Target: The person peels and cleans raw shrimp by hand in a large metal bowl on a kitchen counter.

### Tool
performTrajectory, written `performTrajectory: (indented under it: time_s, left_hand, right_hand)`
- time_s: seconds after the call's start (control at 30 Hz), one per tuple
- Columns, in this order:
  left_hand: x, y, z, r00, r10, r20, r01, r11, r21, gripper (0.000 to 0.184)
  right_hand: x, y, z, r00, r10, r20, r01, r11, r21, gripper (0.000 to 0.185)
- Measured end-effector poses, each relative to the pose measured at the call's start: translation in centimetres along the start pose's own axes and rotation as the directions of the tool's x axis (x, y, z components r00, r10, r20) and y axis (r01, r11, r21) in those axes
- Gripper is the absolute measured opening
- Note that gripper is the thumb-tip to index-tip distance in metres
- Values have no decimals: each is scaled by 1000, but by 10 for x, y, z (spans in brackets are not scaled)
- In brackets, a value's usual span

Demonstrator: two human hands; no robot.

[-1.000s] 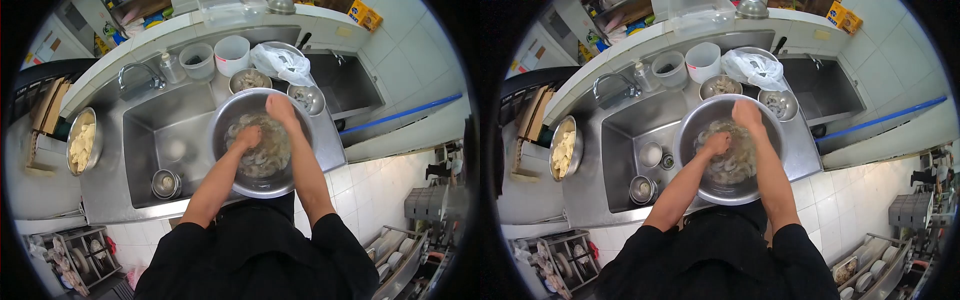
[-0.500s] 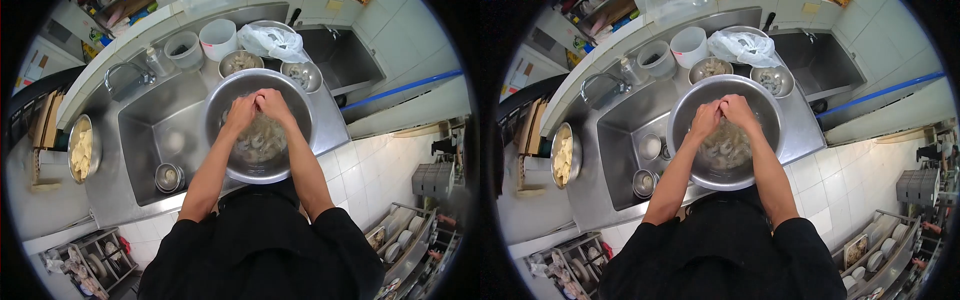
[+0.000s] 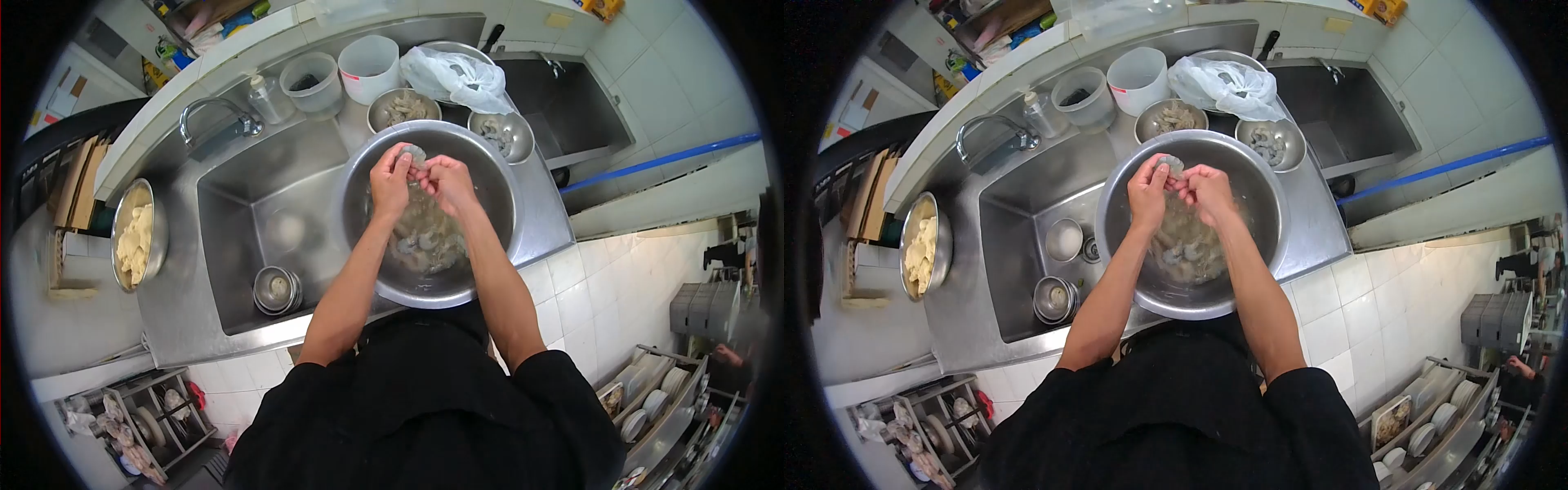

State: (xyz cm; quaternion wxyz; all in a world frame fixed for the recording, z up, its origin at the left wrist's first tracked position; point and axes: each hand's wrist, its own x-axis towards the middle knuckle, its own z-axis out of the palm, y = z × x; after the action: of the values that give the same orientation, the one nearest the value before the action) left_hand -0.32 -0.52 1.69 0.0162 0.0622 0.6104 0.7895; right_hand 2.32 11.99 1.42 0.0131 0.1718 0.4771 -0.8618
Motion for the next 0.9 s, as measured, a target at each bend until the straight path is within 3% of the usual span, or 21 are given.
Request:
performTrajectory:
  time_s: [0.07, 0.1, 0.13, 0.3, 0.37, 0.4, 0.43, 0.47, 0.53, 0.57, 0.63, 0.67, 0.73, 0.77, 0.8, 0.83, 0.9]
  left_hand:
    - [1, -1, -5, 999, -32, -16, 31, 998, -63, 21]
    - [1, 0, -9, 982, 186, 24, -187, 964, 190, 22]
    - [1, 2, -13, 919, 378, 116, -390, 821, 418, 24]
    - [-7, 14, -26, 927, 317, 203, -374, 715, 591, 22]
    - [-10, 13, -33, 950, 270, 157, -307, 712, 632, 18]
    - [-13, 19, -35, 949, 272, 158, -309, 711, 632, 18]
    - [-15, 30, -35, 977, 181, 110, -210, 749, 629, 18]
    - [-17, 37, -36, 994, 86, 63, -107, 777, 620, 20]
    - [-15, 36, -40, 999, 9, 39, -29, 832, 554, 22]
    - [-14, 35, -43, 997, -74, 17, 56, 873, 485, 25]
    - [-12, 31, -46, 994, -98, 42, 67, 882, 467, 26]
    - [-10, 30, -47, 991, -120, 67, 78, 891, 447, 27]
    - [-12, 32, -48, 990, -88, 111, 31, 900, 435, 27]
    - [-12, 31, -47, 989, -61, 137, -2, 908, 418, 27]
    - [-11, 31, -46, 989, -61, 135, 1, 913, 407, 27]
    - [-10, 33, -45, 987, -30, 161, -42, 902, 430, 26]
    - [-8, 38, -37, 984, -7, 179, -74, 893, 444, 25]
  right_hand:
    - [-4, 3, 11, 1000, 4, 15, -3, 994, -113, 15]
    - [-4, 2, 15, 1000, 4, 20, -1, 993, -114, 15]
    - [-5, 0, 20, 999, -1, 54, 5, 997, -73, 11]
    - [8, 3, 17, 996, -36, 78, 40, 998, -57, 6]
    - [10, -3, 20, 996, -67, 65, 86, 930, -357, 11]
    - [16, -5, 21, 995, -68, 66, 88, 930, -356, 11]
    - [28, -11, 21, 883, -443, 157, 431, 629, -647, 12]
    - [38, -17, 21, 635, -683, 360, 595, 136, -792, 13]
    - [41, -52, 41, 717, -676, 172, 508, 338, -792, 12]
    - [56, -58, 41, 714, -679, 171, 509, 336, -792, 12]
    - [80, -65, 39, 500, -700, 511, 609, -136, -781, 28]
    - [79, -64, 35, 499, -703, 507, 604, -137, -785, 28]
    - [64, -71, 34, 767, -370, 525, 478, -218, -851, 56]
    - [50, -70, 32, 784, -268, 560, 611, 172, -773, 65]
    - [27, -70, 33, 873, 7, 488, 390, 591, -706, 63]
    - [14, -52, 27, 828, -27, 561, 424, 685, -593, 50]
    - [-7, -48, 26, 842, 47, 537, 439, 519, -734, 39]
